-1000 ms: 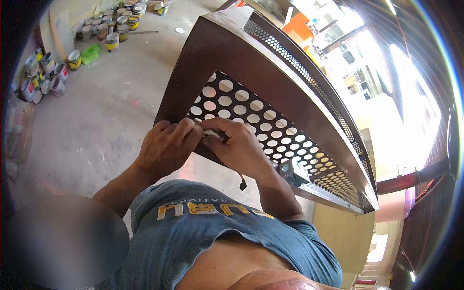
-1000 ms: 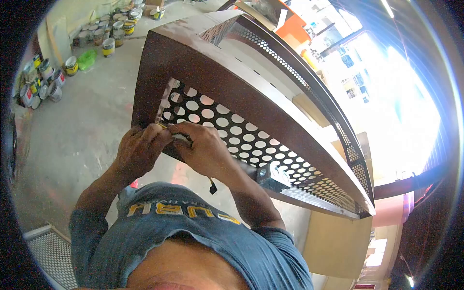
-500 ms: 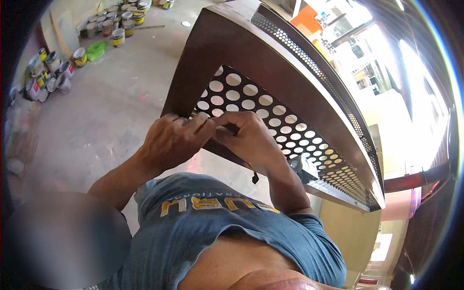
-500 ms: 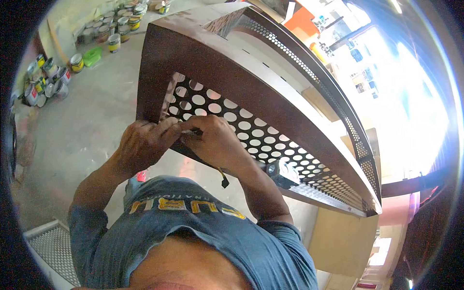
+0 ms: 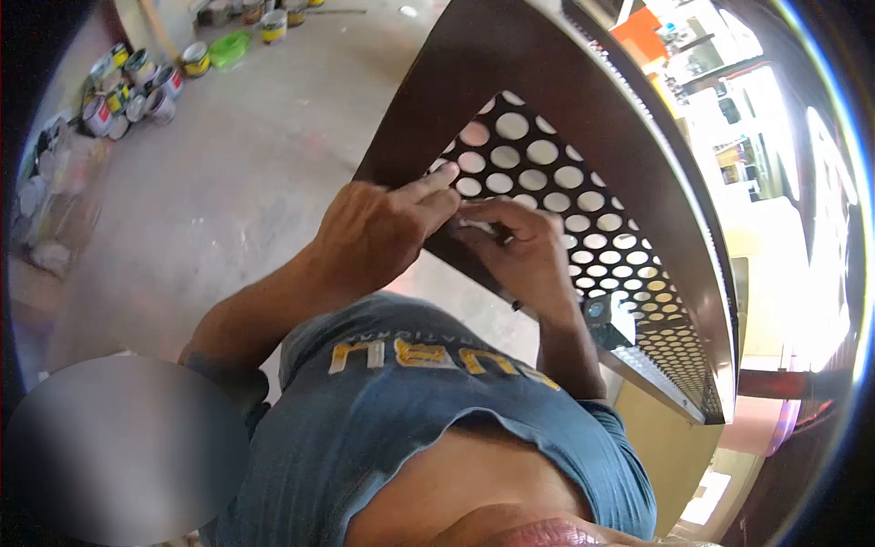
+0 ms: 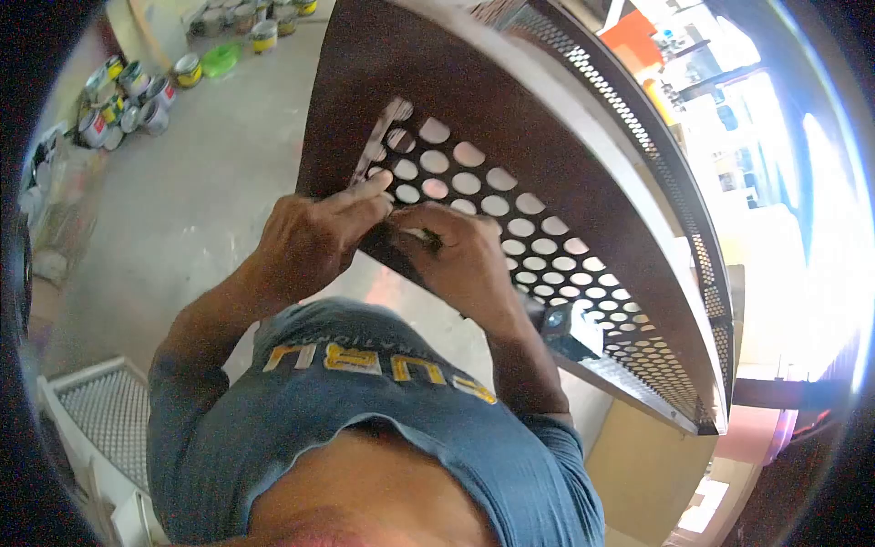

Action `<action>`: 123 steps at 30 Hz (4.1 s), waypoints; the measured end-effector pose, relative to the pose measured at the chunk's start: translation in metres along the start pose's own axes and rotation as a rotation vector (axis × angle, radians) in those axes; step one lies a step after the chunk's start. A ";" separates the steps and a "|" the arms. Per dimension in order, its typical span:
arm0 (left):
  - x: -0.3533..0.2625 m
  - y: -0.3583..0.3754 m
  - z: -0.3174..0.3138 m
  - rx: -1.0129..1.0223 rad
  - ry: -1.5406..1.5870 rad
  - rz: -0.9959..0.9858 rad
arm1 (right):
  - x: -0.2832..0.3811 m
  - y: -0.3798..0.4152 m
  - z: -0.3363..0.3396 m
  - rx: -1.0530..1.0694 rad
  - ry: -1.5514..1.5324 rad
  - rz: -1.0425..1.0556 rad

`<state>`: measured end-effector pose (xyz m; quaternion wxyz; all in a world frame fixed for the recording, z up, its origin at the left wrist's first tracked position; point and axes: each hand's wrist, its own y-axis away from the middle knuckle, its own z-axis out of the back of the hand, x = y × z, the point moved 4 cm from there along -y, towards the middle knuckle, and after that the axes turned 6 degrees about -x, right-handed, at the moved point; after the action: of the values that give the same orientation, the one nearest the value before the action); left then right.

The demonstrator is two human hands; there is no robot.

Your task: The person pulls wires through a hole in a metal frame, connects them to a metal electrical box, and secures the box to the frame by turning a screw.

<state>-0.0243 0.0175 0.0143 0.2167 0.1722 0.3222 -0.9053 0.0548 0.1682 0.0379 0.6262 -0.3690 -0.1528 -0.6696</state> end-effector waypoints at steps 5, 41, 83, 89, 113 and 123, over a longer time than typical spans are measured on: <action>0.001 -0.001 -0.005 0.028 0.060 0.005 | -0.005 0.001 -0.002 -0.033 -0.034 0.090; -0.010 -0.001 -0.007 -0.077 0.098 -0.075 | 0.001 0.000 0.003 0.050 -0.069 -0.136; 0.002 -0.005 0.001 0.018 0.039 -0.114 | 0.009 -0.007 -0.004 0.035 -0.007 -0.177; 0.000 -0.017 0.009 0.186 0.137 -0.015 | 0.009 -0.005 -0.001 0.018 0.057 0.100; -0.002 -0.005 -0.005 0.069 -0.321 -0.223 | 0.008 0.000 -0.006 -0.017 0.104 -0.023; 0.006 0.003 -0.008 -0.059 -0.400 -0.332 | 0.015 -0.004 -0.012 -0.072 0.165 0.000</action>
<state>-0.0268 0.0188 0.0045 0.1294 -0.0717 0.3229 -0.9348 0.0485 0.1504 0.0412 0.6231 -0.3349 -0.0765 -0.7026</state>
